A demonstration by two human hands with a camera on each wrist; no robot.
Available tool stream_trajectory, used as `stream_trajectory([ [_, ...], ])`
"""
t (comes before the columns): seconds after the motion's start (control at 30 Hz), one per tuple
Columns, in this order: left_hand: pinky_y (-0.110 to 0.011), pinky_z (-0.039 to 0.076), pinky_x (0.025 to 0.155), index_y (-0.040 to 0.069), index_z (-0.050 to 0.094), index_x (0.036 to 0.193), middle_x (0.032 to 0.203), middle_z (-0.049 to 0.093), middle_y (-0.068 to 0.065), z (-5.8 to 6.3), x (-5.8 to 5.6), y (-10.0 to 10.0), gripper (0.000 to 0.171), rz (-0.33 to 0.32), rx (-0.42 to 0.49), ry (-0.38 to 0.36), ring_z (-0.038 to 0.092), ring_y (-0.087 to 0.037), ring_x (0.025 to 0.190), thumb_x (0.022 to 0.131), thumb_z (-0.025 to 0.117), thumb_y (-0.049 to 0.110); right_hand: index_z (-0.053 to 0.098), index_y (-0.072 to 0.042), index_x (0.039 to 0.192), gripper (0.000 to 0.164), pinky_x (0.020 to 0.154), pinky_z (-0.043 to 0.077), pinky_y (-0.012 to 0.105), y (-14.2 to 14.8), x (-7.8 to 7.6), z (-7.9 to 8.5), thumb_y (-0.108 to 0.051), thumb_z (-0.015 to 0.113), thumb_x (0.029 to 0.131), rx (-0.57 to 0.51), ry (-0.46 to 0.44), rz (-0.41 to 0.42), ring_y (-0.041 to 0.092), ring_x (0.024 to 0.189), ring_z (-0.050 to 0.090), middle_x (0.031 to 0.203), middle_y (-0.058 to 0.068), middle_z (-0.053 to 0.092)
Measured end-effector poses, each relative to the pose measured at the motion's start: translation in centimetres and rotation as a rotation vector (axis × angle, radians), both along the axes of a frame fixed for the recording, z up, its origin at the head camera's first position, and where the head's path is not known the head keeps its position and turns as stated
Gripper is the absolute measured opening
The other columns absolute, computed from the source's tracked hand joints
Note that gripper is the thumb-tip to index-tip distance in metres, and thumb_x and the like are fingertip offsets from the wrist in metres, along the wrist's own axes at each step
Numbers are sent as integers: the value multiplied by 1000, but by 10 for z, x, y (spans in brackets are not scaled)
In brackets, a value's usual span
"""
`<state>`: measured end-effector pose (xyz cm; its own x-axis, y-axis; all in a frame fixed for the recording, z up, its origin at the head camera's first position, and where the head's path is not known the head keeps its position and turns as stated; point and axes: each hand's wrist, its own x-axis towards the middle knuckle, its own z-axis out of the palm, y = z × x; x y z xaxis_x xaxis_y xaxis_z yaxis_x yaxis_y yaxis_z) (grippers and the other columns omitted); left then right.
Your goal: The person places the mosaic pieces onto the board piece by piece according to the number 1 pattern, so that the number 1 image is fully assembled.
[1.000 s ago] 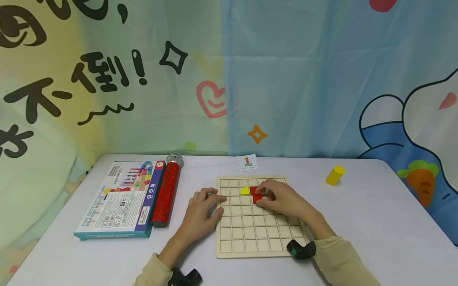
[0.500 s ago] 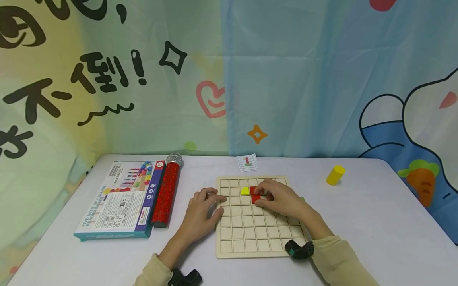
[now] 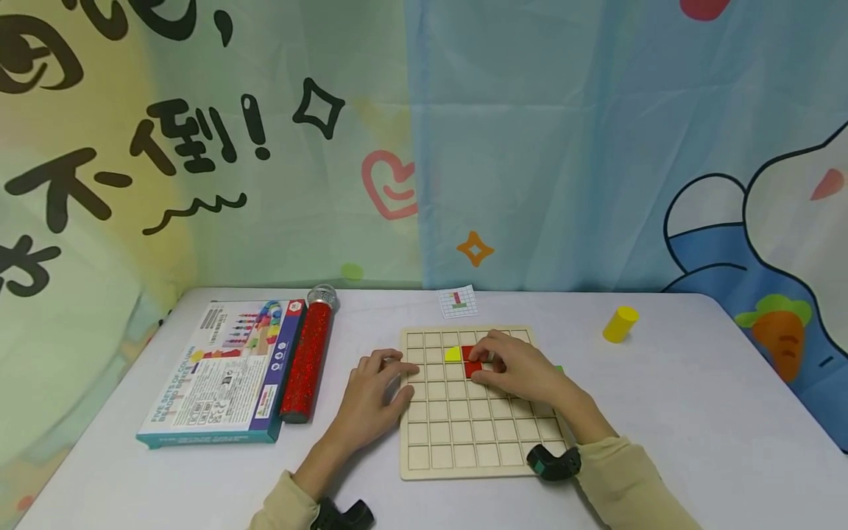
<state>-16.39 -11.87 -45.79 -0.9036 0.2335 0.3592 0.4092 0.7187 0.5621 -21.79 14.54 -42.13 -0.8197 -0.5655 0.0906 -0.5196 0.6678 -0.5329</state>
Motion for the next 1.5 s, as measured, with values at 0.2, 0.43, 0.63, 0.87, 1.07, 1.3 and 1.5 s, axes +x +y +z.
stream_trajectory([
  [0.2, -40, 36, 85, 23, 67, 109, 123, 55, -7, -1, 0, -1, 25, -5, -3, 1, 49, -23, 108, 84, 66, 20, 64, -15, 102, 23, 63, 40, 21, 1, 1, 1, -28, 71, 84, -14, -9, 9, 6, 70, 47, 91, -4, 57],
  [0.43, -41, 35, 87, 24, 67, 111, 125, 55, -7, 0, 0, -1, 26, -13, 14, -29, 48, -25, 109, 85, 65, 18, 63, -15, 104, 22, 67, 42, 22, 7, 3, 2, -26, 69, 86, -71, -51, 13, 9, 74, 49, 93, -2, 58],
  [0.63, -41, 35, 88, 24, 67, 110, 125, 55, -6, -1, 1, -1, 26, -9, 14, -31, 48, -24, 111, 85, 65, 19, 63, -16, 104, 19, 69, 46, 23, 16, 4, 2, -22, 67, 87, -108, -64, -6, 9, 78, 53, 95, -5, 60],
  [0.87, -41, 35, 88, 25, 67, 111, 125, 55, -6, 0, 1, -1, 26, -8, 14, -35, 47, -24, 111, 85, 65, 19, 63, -16, 104, 17, 73, 48, 24, 28, 4, 5, -22, 65, 89, -103, -67, -22, 11, 83, 56, 101, -5, 61],
  [1.07, -40, 35, 89, 26, 67, 111, 125, 54, -5, 0, 1, -1, 26, -2, 14, -45, 47, -23, 111, 85, 65, 19, 63, -15, 105, 17, 74, 49, 23, 37, 4, 4, -22, 65, 89, -106, -46, -19, 9, 83, 57, 101, -4, 62],
  [1.3, -41, 35, 89, 25, 67, 111, 125, 55, -5, -1, 0, -1, 26, -3, 14, -34, 47, -23, 110, 85, 65, 19, 63, -14, 102, 16, 71, 48, 23, 46, 7, 2, -21, 66, 88, -111, -11, -32, 8, 80, 56, 98, -5, 62],
  [1.5, -41, 36, 88, 24, 67, 111, 125, 55, -5, -1, 0, -1, 26, -6, 2, -15, 48, -23, 110, 85, 65, 20, 63, -14, 102, 15, 70, 48, 23, 53, 10, 3, -21, 65, 89, -120, -8, -49, 7, 79, 55, 96, -5, 62],
])
